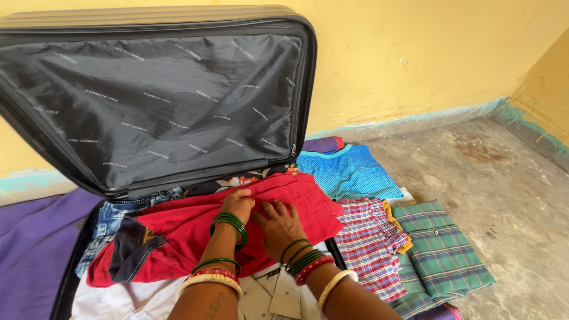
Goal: The person packs various items of clothing, including shirts and trousers, into a suitcase by folding them and placing them inside.
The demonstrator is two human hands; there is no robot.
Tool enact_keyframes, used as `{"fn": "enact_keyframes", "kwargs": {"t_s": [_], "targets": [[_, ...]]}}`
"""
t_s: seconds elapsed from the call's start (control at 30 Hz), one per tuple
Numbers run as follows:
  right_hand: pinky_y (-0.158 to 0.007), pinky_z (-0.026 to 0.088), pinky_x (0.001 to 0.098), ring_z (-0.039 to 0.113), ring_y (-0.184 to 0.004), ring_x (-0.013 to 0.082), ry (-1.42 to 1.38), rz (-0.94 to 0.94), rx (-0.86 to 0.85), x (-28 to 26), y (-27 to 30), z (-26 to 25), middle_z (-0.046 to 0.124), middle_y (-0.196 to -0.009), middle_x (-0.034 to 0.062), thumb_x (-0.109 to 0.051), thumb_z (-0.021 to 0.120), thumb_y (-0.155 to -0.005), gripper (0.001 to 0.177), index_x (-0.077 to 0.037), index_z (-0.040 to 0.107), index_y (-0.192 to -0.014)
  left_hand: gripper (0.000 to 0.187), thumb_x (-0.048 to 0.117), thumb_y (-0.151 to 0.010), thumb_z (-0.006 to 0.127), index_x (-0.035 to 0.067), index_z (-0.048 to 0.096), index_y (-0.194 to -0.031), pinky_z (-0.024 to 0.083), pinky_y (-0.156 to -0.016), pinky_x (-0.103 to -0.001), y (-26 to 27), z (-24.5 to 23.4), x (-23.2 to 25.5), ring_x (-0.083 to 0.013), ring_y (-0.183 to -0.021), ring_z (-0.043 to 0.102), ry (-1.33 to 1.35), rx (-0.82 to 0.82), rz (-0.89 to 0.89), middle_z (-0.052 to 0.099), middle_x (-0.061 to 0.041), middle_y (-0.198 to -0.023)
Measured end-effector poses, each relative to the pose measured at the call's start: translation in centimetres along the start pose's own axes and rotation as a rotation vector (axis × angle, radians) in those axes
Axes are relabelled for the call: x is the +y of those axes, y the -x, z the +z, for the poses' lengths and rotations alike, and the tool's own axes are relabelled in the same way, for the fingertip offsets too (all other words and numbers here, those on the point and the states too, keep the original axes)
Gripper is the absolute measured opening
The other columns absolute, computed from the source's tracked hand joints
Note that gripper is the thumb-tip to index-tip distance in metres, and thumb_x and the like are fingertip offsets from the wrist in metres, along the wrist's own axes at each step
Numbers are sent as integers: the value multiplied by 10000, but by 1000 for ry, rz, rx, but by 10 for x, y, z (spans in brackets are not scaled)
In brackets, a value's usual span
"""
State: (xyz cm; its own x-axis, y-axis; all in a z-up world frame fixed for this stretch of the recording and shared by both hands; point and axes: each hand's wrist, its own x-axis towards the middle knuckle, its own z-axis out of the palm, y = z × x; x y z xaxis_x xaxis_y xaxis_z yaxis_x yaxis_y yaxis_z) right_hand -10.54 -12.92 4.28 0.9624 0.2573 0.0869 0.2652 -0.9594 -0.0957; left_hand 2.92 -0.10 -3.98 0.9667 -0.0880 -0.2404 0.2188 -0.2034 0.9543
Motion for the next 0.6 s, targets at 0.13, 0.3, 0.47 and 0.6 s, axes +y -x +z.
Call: {"fn": "enact_keyframes", "kwargs": {"t_s": [0.13,0.3,0.47,0.6], "targets": [[-1156,273,585,367,-1446,285,-9,84,51,17,4,2,441,-1530,68,-263,736,-815,637,-286,525,-1416,441,101,-854,700,42,693,-1291,536,-841,-359,2,-11,2,-239,-946,714,-114,39,-27,767,-161,-1053],[-1100,372,564,404,-1414,300,-83,417,-3,48,4,-3,437,-1533,36,-271,714,-847,646,-334,481,-1447,451,133,-860,716,48,690,-1303,484,-970,-353,10,-22,7,-243,-1101,672,-161,31,-27,715,-164,-1181],[-1115,431,540,435,-1431,326,-133,753,-157,82,7,-10,463,-1514,93,-364,733,-872,683,-325,437,-1487,467,145,-858,713,107,673,-1322,533,-968,-378,19,-16,18,-276,-1093,731,-263,100,-74,746,-165,-1190],[-1086,392,558,413,-1390,388,-146,584,131,76,5,-7,421,-1504,191,-316,754,-822,864,-275,306,-1559,481,98,-819,702,128,684,-1298,523,-974,-355,10,-3,9,-244,-1148,690,-131,158,52,715,-137,-1253]]}}
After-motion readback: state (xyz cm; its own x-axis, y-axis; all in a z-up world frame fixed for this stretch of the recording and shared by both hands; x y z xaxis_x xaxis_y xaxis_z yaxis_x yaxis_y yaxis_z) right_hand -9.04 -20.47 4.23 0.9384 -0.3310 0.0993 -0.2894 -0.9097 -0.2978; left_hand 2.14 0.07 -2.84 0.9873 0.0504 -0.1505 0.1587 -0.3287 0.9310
